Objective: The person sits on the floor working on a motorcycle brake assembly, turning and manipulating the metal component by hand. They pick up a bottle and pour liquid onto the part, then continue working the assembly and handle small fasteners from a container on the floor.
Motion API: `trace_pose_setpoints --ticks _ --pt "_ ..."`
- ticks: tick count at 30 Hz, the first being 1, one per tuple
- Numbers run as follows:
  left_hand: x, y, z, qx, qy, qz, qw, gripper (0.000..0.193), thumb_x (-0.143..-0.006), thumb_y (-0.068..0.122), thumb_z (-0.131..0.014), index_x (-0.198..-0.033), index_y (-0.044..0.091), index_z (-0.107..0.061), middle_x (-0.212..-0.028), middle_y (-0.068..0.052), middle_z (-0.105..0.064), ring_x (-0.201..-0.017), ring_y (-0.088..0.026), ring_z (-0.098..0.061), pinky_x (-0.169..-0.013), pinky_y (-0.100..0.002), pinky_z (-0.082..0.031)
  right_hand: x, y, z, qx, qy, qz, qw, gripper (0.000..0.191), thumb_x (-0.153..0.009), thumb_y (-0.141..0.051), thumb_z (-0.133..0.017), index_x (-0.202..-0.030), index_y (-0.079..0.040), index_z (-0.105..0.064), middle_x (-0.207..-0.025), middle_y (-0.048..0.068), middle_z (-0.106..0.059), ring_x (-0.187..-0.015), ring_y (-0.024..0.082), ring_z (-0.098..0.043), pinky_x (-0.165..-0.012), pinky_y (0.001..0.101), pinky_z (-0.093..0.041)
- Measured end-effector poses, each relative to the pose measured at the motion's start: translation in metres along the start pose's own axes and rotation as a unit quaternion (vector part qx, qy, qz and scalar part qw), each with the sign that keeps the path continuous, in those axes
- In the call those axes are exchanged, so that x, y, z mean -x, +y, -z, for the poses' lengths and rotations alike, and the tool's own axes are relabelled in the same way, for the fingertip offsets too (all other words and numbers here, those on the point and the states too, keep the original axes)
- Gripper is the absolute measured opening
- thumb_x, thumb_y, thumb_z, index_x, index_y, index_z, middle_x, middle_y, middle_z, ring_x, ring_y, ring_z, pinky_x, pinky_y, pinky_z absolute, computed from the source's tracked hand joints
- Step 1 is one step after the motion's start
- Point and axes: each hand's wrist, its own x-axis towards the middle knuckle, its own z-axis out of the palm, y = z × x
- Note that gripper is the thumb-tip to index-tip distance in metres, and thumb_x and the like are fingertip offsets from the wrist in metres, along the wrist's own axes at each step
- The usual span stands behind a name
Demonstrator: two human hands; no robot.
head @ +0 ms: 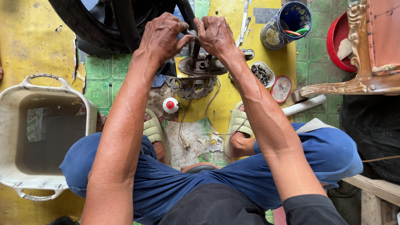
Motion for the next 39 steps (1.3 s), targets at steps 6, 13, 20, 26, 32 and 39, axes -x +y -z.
trace_pose_setpoints --ticks 6,13,20,26,32,39 --pt "0.0004 0.0009 0.0026 0.004 0.009 -0.003 1.0 0.036 -0.088 0.039 -0.086 -0.11 0.011 -0.082 -0.096 -0.011 -0.074 -0.1 -0.03 -0.068 -0.08 -0.045 -0.056 -0.0013 -0.0001 -0.0002 -0.003 -0.005 0.006 1.0 0.045 -0.106 -0.034 -0.056 -0.08 -0.002 -0.074 -0.06 0.02 -0.064 -0.055 0.037 -0.066 -0.059 0.0489 -0.054" --pt "0.0002 0.0013 0.0043 0.003 0.011 -0.009 1.0 0.035 -0.088 0.039 -0.086 -0.11 0.011 -0.082 -0.097 -0.011 -0.074 -0.1 -0.03 -0.068 -0.08 -0.045 -0.056 -0.0013 0.0004 -0.0003 -0.001 -0.004 0.001 1.0 0.045 -0.106 -0.034 -0.057 -0.078 -0.002 -0.074 -0.058 0.019 -0.062 -0.053 0.034 -0.065 -0.058 0.048 -0.053" --pt "0.0018 0.0017 0.0016 0.003 0.011 -0.006 1.0 0.035 -0.088 0.039 -0.085 -0.109 0.011 -0.082 -0.095 -0.011 -0.074 -0.099 -0.03 -0.068 -0.079 -0.045 -0.056 0.0016 0.0004 -0.001 -0.015 0.0 0.001 1.0 0.044 -0.105 -0.034 -0.057 -0.079 -0.002 -0.074 -0.058 0.019 -0.063 -0.053 0.034 -0.065 -0.059 0.0483 -0.054" --pt "0.0012 0.0016 0.0012 0.001 0.006 -0.003 1.0 0.035 -0.088 0.039 -0.085 -0.109 0.011 -0.082 -0.095 -0.011 -0.074 -0.099 -0.03 -0.068 -0.078 -0.046 -0.056 0.0018 0.0004 -0.0007 -0.01 0.003 0.004 1.0 0.044 -0.105 -0.034 -0.057 -0.079 -0.002 -0.074 -0.059 0.02 -0.063 -0.054 0.036 -0.065 -0.058 0.0486 -0.053" --pt "0.0011 0.0015 0.0026 0.001 0.004 -0.003 1.0 0.034 -0.089 0.039 -0.085 -0.109 0.012 -0.082 -0.095 -0.011 -0.074 -0.099 -0.03 -0.068 -0.079 -0.045 -0.056 0.0006 0.001 -0.0016 -0.007 -0.001 0.005 1.0 0.044 -0.105 -0.034 -0.057 -0.08 -0.001 -0.074 -0.059 0.02 -0.063 -0.053 0.036 -0.065 -0.058 0.048 -0.054" --pt "0.0009 0.0016 0.0021 -0.003 0.002 -0.002 1.0 0.034 -0.089 0.039 -0.085 -0.109 0.012 -0.082 -0.094 -0.011 -0.074 -0.099 -0.03 -0.068 -0.079 -0.046 -0.056 0.0005 0.0005 -0.0009 -0.005 0.004 0.013 1.0 0.044 -0.105 -0.034 -0.057 -0.08 -0.001 -0.075 -0.062 0.021 -0.064 -0.056 0.038 -0.066 -0.061 0.0486 -0.055"
